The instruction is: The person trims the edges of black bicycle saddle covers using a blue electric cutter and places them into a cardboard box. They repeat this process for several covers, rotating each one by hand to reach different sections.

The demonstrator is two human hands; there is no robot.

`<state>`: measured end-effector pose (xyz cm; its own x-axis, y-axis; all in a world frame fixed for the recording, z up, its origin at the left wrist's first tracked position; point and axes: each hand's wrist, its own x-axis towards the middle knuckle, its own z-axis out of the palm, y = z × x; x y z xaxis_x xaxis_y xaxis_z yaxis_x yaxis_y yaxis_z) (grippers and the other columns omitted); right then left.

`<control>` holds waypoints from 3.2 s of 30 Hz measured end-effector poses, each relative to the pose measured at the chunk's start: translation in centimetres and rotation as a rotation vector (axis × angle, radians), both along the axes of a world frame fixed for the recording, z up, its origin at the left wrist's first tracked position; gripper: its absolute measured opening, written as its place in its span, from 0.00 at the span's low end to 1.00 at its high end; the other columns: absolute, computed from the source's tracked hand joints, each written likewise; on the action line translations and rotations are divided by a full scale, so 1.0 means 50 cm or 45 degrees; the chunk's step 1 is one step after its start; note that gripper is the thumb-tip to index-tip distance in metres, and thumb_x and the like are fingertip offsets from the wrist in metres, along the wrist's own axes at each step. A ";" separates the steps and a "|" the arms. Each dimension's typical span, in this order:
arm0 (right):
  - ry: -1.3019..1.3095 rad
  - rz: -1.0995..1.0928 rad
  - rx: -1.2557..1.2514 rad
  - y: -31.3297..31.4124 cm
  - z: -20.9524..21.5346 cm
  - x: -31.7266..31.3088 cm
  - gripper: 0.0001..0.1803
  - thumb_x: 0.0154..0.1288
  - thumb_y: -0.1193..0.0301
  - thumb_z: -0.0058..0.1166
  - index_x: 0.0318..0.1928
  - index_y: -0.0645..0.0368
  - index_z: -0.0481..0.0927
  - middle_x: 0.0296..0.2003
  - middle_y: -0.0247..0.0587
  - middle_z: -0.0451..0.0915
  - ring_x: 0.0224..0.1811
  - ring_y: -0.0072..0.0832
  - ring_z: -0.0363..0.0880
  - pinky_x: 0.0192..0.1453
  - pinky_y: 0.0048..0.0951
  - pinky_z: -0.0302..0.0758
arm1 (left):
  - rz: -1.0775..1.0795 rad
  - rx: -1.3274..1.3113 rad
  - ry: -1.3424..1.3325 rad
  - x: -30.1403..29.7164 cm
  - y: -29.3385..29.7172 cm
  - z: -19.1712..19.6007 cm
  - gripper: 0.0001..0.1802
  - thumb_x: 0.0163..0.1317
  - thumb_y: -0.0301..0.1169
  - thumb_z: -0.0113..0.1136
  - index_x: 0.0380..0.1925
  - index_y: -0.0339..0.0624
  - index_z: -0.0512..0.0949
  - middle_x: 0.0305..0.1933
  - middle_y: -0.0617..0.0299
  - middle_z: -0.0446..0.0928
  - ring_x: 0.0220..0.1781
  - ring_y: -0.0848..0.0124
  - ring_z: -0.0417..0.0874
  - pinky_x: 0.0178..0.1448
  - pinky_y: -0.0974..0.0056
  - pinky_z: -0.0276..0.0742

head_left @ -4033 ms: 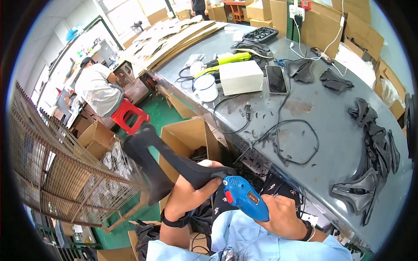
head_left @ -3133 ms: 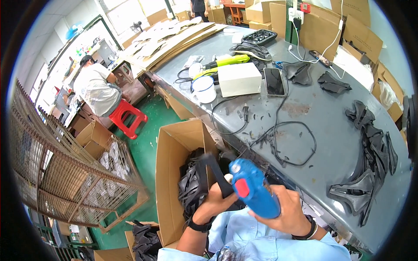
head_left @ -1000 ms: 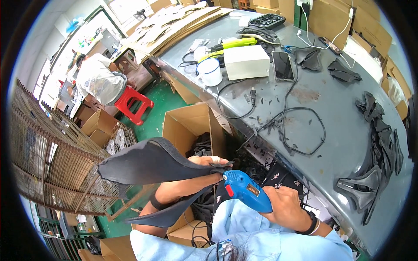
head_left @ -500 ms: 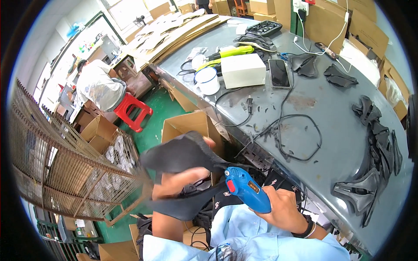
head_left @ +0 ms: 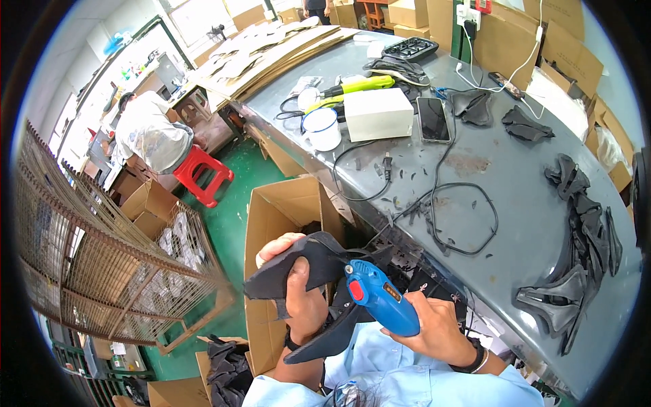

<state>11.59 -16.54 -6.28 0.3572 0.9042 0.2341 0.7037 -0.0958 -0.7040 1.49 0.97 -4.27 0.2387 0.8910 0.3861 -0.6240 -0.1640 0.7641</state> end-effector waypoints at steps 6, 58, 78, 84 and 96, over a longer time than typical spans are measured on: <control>0.064 -0.008 -0.014 0.004 0.012 -0.008 0.28 0.47 0.58 0.71 0.40 0.63 0.71 0.23 0.45 0.80 0.23 0.38 0.83 0.29 0.31 0.78 | 0.034 -0.030 -0.069 0.017 -0.031 -0.011 0.20 0.50 0.24 0.53 0.47 0.38 0.68 0.49 0.50 0.70 0.52 0.60 0.73 0.61 0.57 0.68; 0.485 -0.163 0.101 0.023 0.059 0.049 0.29 0.47 0.62 0.70 0.44 0.64 0.70 0.29 0.47 0.80 0.31 0.37 0.82 0.35 0.32 0.76 | -1.655 -0.343 1.128 -0.018 -0.043 0.025 0.30 0.59 0.29 0.61 0.61 0.37 0.63 0.55 0.62 0.70 0.60 0.70 0.66 0.65 0.65 0.59; -0.054 -0.326 0.117 -0.002 0.010 0.022 0.33 0.43 0.58 0.74 0.41 0.65 0.70 0.24 0.48 0.78 0.24 0.42 0.81 0.28 0.34 0.76 | -0.404 -0.460 -0.154 0.021 -0.097 -0.051 0.17 0.68 0.42 0.47 0.51 0.47 0.68 0.58 0.55 0.69 0.62 0.61 0.69 0.67 0.53 0.65; -0.117 -0.248 0.068 -0.016 -0.008 -0.011 0.31 0.46 0.58 0.71 0.41 0.66 0.71 0.21 0.46 0.78 0.22 0.40 0.80 0.26 0.35 0.75 | -0.173 -0.397 -0.306 0.010 -0.081 -0.044 0.16 0.67 0.40 0.49 0.50 0.47 0.66 0.54 0.57 0.70 0.60 0.60 0.70 0.67 0.53 0.64; -0.169 -0.213 0.055 -0.020 0.000 -0.006 0.31 0.44 0.58 0.73 0.41 0.67 0.72 0.22 0.47 0.78 0.22 0.40 0.79 0.27 0.34 0.75 | -0.247 -0.331 0.061 -0.030 -0.049 -0.023 0.19 0.59 0.37 0.56 0.44 0.35 0.69 0.48 0.44 0.75 0.52 0.58 0.77 0.60 0.56 0.71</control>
<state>11.27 -17.57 -6.27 0.4652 0.8228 0.3266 0.7672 -0.1907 -0.6123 0.01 -1.47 -5.43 0.4261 0.8944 0.1358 -0.5865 0.1589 0.7942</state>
